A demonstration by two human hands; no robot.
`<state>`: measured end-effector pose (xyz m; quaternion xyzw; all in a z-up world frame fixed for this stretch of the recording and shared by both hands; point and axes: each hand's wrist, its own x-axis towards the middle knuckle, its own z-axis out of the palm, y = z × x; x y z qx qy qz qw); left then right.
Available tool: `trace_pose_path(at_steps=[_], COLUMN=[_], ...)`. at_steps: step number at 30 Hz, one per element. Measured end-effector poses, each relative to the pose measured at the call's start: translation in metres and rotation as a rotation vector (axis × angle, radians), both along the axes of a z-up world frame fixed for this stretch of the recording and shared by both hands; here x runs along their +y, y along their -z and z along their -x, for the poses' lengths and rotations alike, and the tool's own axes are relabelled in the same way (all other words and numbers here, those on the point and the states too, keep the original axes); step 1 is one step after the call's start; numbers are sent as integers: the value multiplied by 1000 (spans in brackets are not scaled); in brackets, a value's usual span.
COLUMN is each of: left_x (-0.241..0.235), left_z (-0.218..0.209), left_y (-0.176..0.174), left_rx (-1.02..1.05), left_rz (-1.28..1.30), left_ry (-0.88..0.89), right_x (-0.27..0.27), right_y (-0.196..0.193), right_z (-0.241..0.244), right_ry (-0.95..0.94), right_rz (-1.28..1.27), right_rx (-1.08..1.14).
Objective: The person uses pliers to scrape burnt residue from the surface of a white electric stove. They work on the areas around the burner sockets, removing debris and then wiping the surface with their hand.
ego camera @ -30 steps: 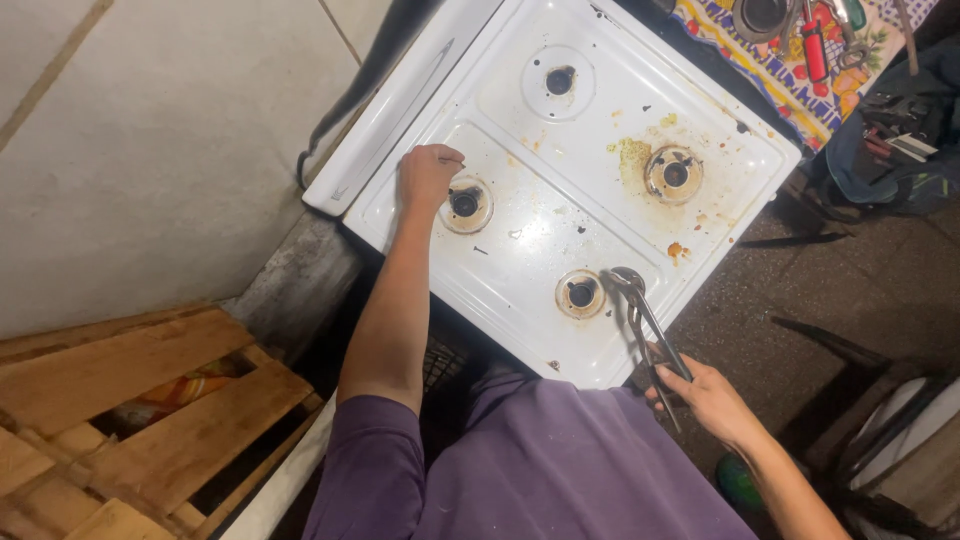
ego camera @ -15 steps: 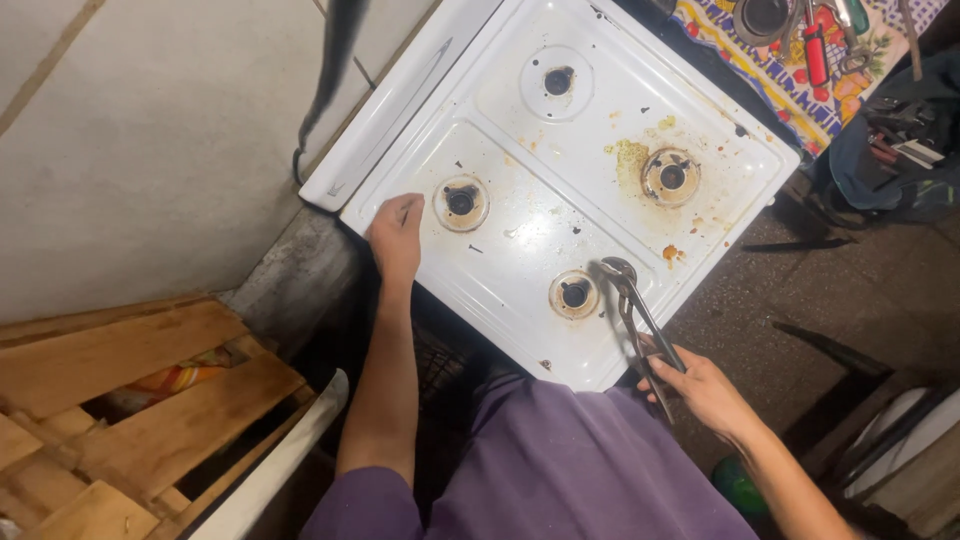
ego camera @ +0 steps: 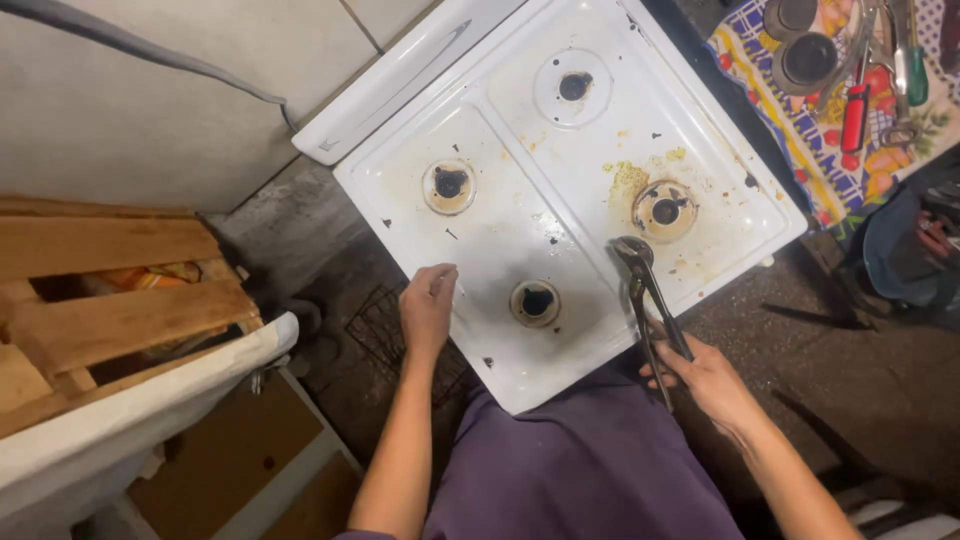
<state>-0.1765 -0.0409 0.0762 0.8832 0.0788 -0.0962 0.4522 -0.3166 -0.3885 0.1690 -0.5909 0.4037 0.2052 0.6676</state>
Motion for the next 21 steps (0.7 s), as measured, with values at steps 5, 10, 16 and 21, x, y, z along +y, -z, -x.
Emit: trace_pose_path(at_steps=[5,10,16,21], left_x=[-82,-133,-146,-141], left_z=[28,43,9,-14], left_y=[-30,-44,-5,42], left_rx=[83,107,82,29], left_rz=[10,56,-132,-334], left_ry=[-24,35,198,413], right_x=[-72,-105,-97,-81], right_y=[17,4,-34,-48], right_z=[2,-12,-63,-76], right_ry=[-149,-165,-91,-321], right_rz=[27,19,-11,205], right_rx=[51,41,7,-132])
